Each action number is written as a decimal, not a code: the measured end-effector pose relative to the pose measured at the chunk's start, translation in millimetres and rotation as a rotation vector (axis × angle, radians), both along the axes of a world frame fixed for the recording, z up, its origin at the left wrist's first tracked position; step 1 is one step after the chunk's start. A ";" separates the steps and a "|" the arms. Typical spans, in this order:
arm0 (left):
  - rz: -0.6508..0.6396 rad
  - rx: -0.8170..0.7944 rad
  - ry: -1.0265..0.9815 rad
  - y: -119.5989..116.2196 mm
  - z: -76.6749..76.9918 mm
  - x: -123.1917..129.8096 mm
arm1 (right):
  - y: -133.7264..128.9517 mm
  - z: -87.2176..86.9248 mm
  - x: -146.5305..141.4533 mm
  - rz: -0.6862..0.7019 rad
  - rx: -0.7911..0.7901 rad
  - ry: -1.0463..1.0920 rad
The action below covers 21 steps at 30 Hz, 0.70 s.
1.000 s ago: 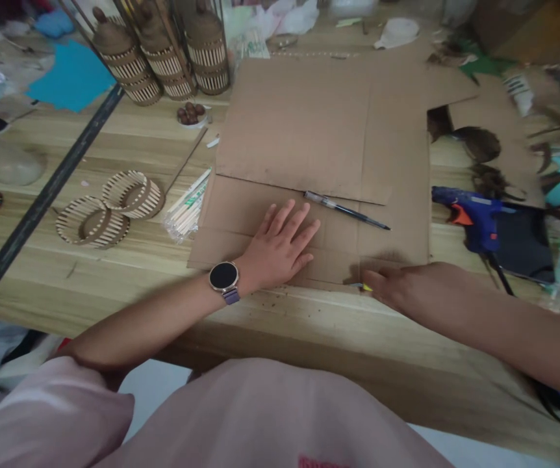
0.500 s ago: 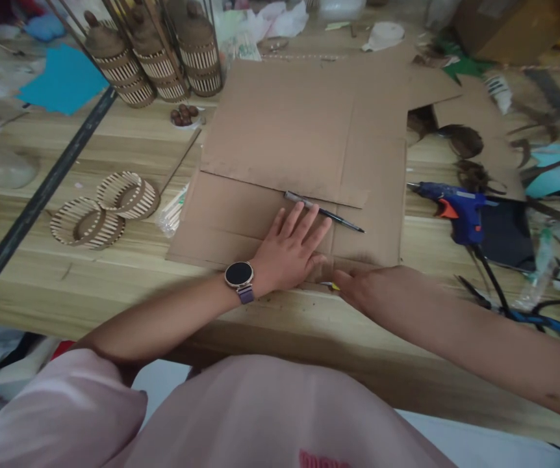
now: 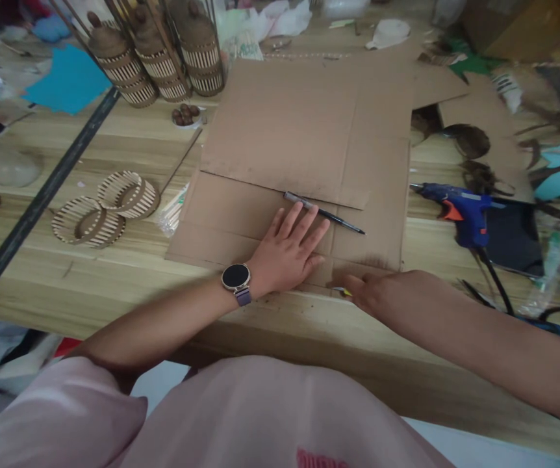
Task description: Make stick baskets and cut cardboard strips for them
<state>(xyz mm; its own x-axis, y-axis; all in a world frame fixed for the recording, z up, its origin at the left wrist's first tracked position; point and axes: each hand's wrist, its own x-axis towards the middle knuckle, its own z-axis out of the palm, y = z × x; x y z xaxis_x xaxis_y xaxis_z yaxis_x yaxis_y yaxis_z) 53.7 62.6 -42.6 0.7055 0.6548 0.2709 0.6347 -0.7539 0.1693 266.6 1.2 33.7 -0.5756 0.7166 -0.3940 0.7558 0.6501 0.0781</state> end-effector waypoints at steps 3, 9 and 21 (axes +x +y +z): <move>-0.004 -0.008 -0.006 -0.2 0.1 0.2 | -3.2 -1.7 6.0 0.001 0.022 0.003; -0.008 -0.005 0.000 0.4 0.9 0.2 | -8.9 -4.3 18.3 0.033 0.056 -0.028; -0.021 0.014 -0.026 0.9 -0.1 -0.8 | -14.5 -1.2 30.9 -0.002 0.069 -0.040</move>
<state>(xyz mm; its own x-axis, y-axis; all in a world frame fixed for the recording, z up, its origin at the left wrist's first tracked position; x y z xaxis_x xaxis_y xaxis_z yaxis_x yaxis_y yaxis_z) 52.9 63.4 -42.7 0.7114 0.6363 0.2983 0.6145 -0.7692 0.1751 297.5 -13.3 32.5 -0.5589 0.7439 -0.3664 0.7525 0.6407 0.1528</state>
